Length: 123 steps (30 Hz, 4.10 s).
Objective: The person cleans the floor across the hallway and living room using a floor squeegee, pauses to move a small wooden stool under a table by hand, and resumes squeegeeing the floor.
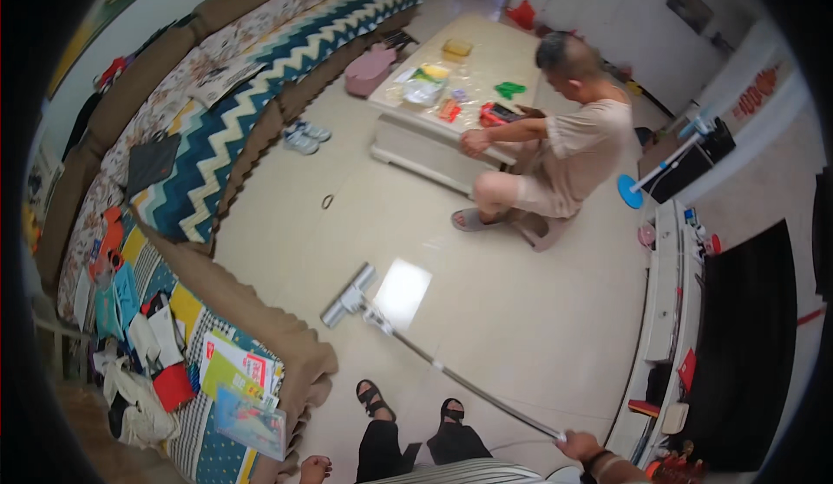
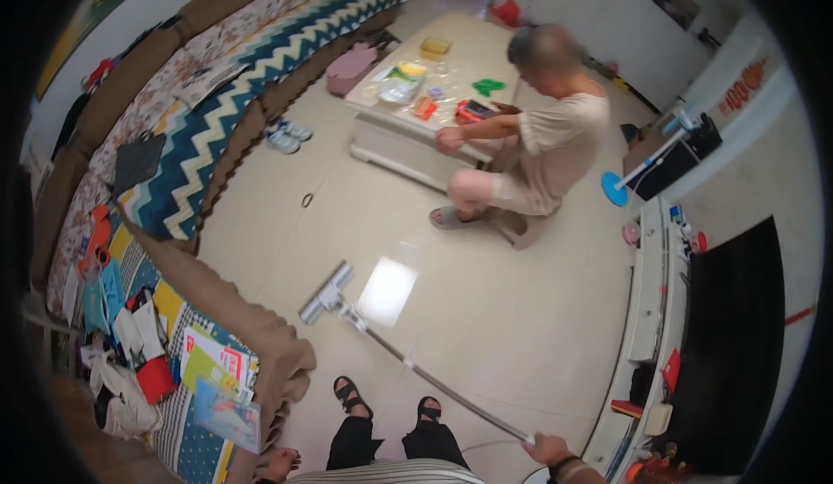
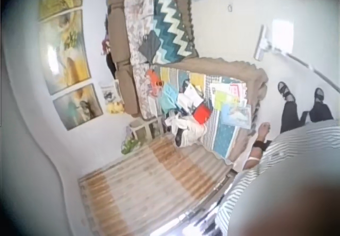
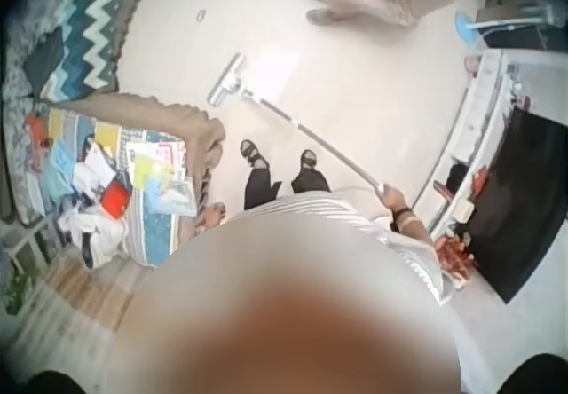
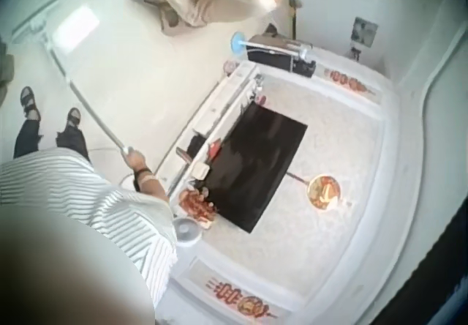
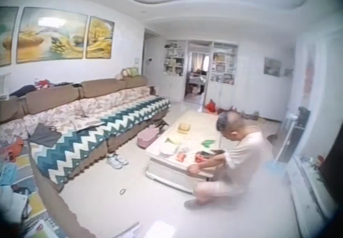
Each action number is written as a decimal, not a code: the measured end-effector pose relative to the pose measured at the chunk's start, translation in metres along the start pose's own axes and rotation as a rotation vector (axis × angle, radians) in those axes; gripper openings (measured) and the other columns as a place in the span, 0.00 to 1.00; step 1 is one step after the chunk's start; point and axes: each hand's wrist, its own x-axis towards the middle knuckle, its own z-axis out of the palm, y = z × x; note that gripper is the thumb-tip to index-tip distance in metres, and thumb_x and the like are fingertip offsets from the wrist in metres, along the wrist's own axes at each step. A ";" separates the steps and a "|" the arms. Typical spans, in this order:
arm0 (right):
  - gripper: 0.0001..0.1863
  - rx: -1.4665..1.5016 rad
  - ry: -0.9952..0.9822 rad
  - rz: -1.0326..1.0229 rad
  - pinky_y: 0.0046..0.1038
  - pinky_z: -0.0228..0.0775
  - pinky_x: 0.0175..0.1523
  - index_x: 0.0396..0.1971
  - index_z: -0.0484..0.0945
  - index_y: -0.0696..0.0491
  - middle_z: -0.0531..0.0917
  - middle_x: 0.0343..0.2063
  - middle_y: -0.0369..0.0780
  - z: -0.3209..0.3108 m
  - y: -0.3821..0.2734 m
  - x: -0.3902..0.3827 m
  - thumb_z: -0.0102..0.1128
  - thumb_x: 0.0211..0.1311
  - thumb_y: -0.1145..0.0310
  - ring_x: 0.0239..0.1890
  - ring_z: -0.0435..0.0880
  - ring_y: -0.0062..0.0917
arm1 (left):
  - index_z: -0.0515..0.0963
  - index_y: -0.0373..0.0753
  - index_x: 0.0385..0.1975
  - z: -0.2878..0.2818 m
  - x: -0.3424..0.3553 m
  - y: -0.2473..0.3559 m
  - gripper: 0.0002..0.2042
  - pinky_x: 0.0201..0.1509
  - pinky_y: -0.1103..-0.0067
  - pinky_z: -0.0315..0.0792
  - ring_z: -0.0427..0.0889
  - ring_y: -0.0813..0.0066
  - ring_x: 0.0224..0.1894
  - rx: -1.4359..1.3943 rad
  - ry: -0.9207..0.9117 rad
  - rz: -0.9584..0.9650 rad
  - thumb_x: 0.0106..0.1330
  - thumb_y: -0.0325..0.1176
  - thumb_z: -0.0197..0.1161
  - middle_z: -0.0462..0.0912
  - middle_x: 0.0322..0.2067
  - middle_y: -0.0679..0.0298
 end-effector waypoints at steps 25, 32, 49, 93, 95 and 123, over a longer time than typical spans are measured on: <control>0.13 -0.251 0.310 -0.289 0.33 0.68 0.24 0.25 0.70 0.56 0.76 0.15 0.42 -0.286 -0.083 -0.090 0.51 0.52 0.59 0.18 0.77 0.35 | 0.60 0.35 0.45 0.307 0.037 0.228 0.25 0.48 0.68 0.66 0.71 0.62 0.44 -0.110 -0.913 -0.318 0.61 0.53 0.42 0.67 0.46 0.52; 0.13 -0.192 0.323 -0.247 0.30 0.67 0.21 0.25 0.69 0.56 0.75 0.16 0.41 -0.276 -0.079 -0.099 0.50 0.53 0.60 0.16 0.76 0.32 | 0.53 0.28 0.44 0.403 0.030 0.271 0.17 0.52 0.62 0.64 0.69 0.59 0.42 -0.825 -0.726 -0.489 0.65 0.37 0.41 0.64 0.39 0.50; 0.14 0.378 0.361 0.074 0.39 0.67 0.27 0.33 0.68 0.56 0.76 0.19 0.47 -0.096 -0.003 -0.063 0.52 0.51 0.62 0.24 0.76 0.42 | 0.67 0.36 0.38 0.457 0.011 0.242 0.13 0.39 0.71 0.72 0.73 0.69 0.36 0.397 -0.886 -0.133 0.61 0.39 0.49 0.72 0.36 0.61; 0.23 1.056 0.388 0.852 0.42 0.66 0.37 0.50 0.61 0.47 0.77 0.28 0.49 0.192 0.099 -0.125 0.46 0.54 0.58 0.32 0.76 0.43 | 0.74 0.35 0.32 0.371 0.079 0.279 0.11 0.43 0.73 0.72 0.76 0.69 0.39 0.828 -0.748 0.255 0.52 0.34 0.58 0.76 0.35 0.59; 0.25 1.080 0.189 0.912 0.44 0.67 0.35 0.52 0.57 0.48 0.77 0.27 0.49 0.181 0.063 -0.175 0.45 0.54 0.58 0.31 0.76 0.43 | 0.68 0.32 0.36 0.458 0.026 0.291 0.11 0.30 0.72 0.75 0.77 0.64 0.31 1.277 -0.793 0.350 0.56 0.32 0.52 0.75 0.30 0.55; 0.33 1.612 1.767 0.615 0.33 0.62 0.49 0.48 0.61 0.58 0.71 0.42 0.48 -0.036 0.427 0.038 0.63 0.38 0.66 0.45 0.70 0.39 | 0.70 0.34 0.29 1.009 -0.529 0.174 0.08 0.40 0.79 0.66 0.72 0.77 0.27 1.262 -1.937 1.056 0.51 0.27 0.60 0.73 0.22 0.64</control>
